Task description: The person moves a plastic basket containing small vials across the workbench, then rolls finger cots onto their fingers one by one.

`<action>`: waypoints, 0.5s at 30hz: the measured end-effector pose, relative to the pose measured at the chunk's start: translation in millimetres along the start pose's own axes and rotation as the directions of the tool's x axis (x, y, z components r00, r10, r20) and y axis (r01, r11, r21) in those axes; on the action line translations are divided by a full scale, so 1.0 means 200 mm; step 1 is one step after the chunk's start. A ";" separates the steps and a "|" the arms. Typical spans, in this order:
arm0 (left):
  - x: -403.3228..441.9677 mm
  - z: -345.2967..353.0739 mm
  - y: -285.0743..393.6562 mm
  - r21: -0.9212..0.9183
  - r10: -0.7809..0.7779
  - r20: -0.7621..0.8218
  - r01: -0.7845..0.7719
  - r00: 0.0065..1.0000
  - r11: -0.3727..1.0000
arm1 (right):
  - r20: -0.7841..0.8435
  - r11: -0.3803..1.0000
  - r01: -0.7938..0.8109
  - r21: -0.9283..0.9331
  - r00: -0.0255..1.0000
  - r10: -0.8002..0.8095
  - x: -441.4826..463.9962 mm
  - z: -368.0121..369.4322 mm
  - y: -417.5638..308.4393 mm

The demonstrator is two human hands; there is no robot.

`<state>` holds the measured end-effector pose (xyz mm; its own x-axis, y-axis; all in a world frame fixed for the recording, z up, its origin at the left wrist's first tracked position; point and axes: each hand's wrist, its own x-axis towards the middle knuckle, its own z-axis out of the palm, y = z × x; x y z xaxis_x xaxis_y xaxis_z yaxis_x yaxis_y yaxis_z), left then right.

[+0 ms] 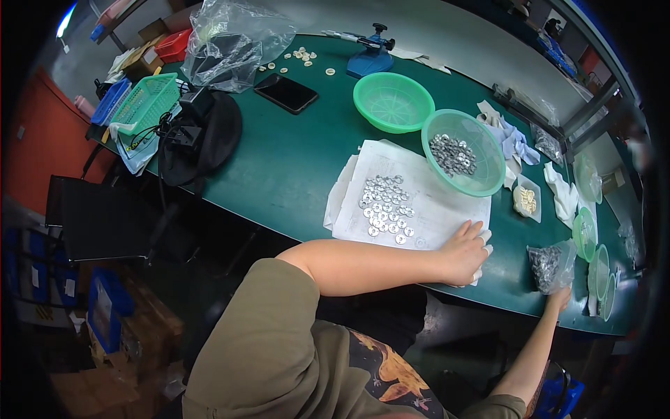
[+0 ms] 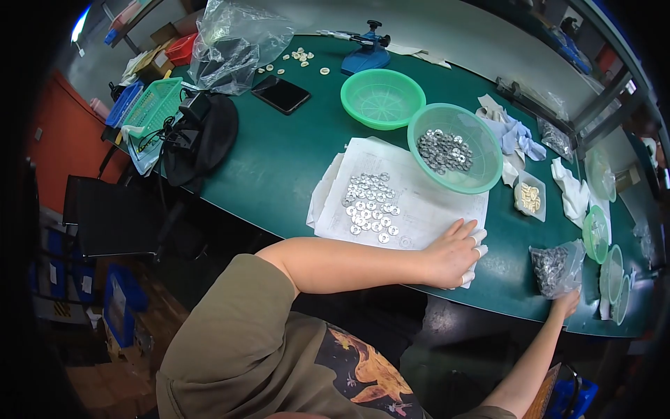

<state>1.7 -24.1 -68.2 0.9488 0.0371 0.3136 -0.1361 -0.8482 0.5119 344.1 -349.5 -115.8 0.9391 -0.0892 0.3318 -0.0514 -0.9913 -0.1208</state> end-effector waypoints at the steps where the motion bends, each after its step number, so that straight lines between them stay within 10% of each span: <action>1: 0.00 -0.01 0.01 -0.001 0.002 0.001 -0.002 1.000 1.000 | 0.030 1.000 0.007 -0.013 1.000 -0.006 -0.02 -0.03 -0.02; 15: 0.00 -0.03 0.01 -0.004 -0.011 0.059 0.012 0.998 1.000 | 0.044 0.996 0.072 -0.056 0.997 -0.069 -0.09 -0.11 -0.08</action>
<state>0.2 -22.5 -62.4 0.9656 0.0153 0.2597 -0.1261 -0.8457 0.5185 321.1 -334.8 -99.2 0.9544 -0.0158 0.2981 -0.0029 -0.9990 -0.0437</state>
